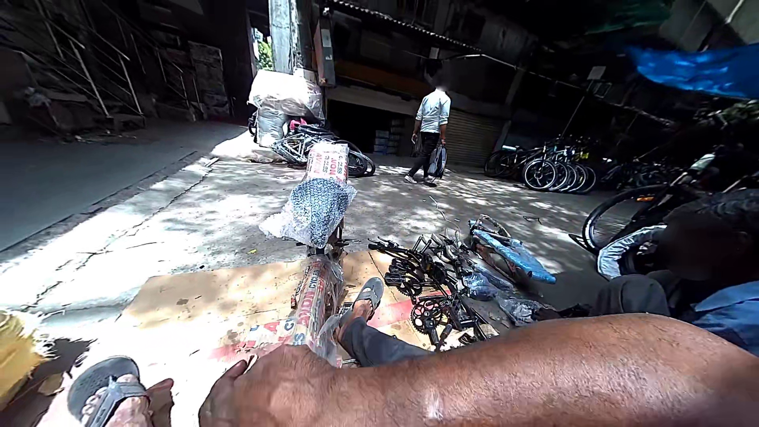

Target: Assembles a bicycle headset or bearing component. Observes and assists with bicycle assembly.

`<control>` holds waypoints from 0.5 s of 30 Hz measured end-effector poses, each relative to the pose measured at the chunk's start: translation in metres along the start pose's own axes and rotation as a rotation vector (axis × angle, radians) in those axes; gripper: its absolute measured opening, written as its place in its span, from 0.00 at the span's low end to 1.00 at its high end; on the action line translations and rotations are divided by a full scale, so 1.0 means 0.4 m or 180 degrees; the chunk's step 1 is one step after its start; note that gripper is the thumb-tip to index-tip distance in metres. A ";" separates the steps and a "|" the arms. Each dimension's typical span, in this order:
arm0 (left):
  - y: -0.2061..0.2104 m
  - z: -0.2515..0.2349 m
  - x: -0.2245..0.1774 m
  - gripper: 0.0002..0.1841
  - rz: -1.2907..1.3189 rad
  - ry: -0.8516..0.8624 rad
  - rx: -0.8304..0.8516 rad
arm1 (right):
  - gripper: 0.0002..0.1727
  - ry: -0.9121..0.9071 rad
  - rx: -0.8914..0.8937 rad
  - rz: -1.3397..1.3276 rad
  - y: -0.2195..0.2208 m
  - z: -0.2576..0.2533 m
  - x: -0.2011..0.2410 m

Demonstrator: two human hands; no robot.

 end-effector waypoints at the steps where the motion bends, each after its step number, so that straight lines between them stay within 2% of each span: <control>1: -0.003 0.002 0.001 0.59 -0.0026 -0.0015 -0.0071 | 0.21 -0.0108 0.0067 -0.0005 -0.002 0.000 -0.005; 3: -0.001 0.001 -0.003 0.53 0.0016 0.0069 -0.0053 | 0.22 -0.0885 -0.0303 -0.0032 -0.006 0.019 -0.029; 5: 0.008 0.002 -0.010 0.48 0.0089 0.0177 0.0024 | 0.19 -0.1769 -0.0680 0.0111 0.002 0.034 -0.050; 6: 0.009 0.003 -0.010 0.47 0.0066 0.0174 0.0037 | 0.19 -0.1922 -0.0776 0.0131 0.007 0.038 -0.057; 7: 0.004 0.005 -0.006 0.50 -0.0016 0.0141 0.0042 | 0.18 -0.1830 -0.0862 0.0114 0.013 0.038 -0.056; 9: -0.009 -0.003 0.008 0.60 -0.0176 0.0156 0.0051 | 0.19 -0.0928 -0.0755 0.0001 0.016 0.032 -0.039; 10: -0.010 -0.014 0.011 0.65 -0.0236 0.0227 0.0053 | 0.22 -0.0345 -0.0359 -0.0047 0.004 0.027 -0.027; 11: -0.007 -0.021 0.011 0.66 -0.0242 0.0282 0.0022 | 0.25 -0.0047 -0.0048 -0.0131 -0.008 0.021 -0.023; 12: -0.004 -0.022 0.008 0.66 -0.0236 0.0313 0.0057 | 0.26 -0.0112 0.0002 -0.0193 -0.013 0.022 -0.029; 13: -0.004 -0.018 0.005 0.64 -0.0210 0.0305 0.0127 | 0.25 -0.0436 -0.0161 -0.0245 -0.014 0.027 -0.038; 15: 0.001 -0.006 -0.003 0.55 -0.0099 0.0239 0.0163 | 0.21 -0.1524 -0.0650 0.0023 0.001 0.033 -0.055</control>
Point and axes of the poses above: each hand's wrist, its own z-axis away from the middle knuckle, its own y-axis out of the palm, x = y × z, the point moved 3 cm from there along -z, towards the middle knuckle, and after that the axes turned 15 degrees about -x, right-handed, at the moved point
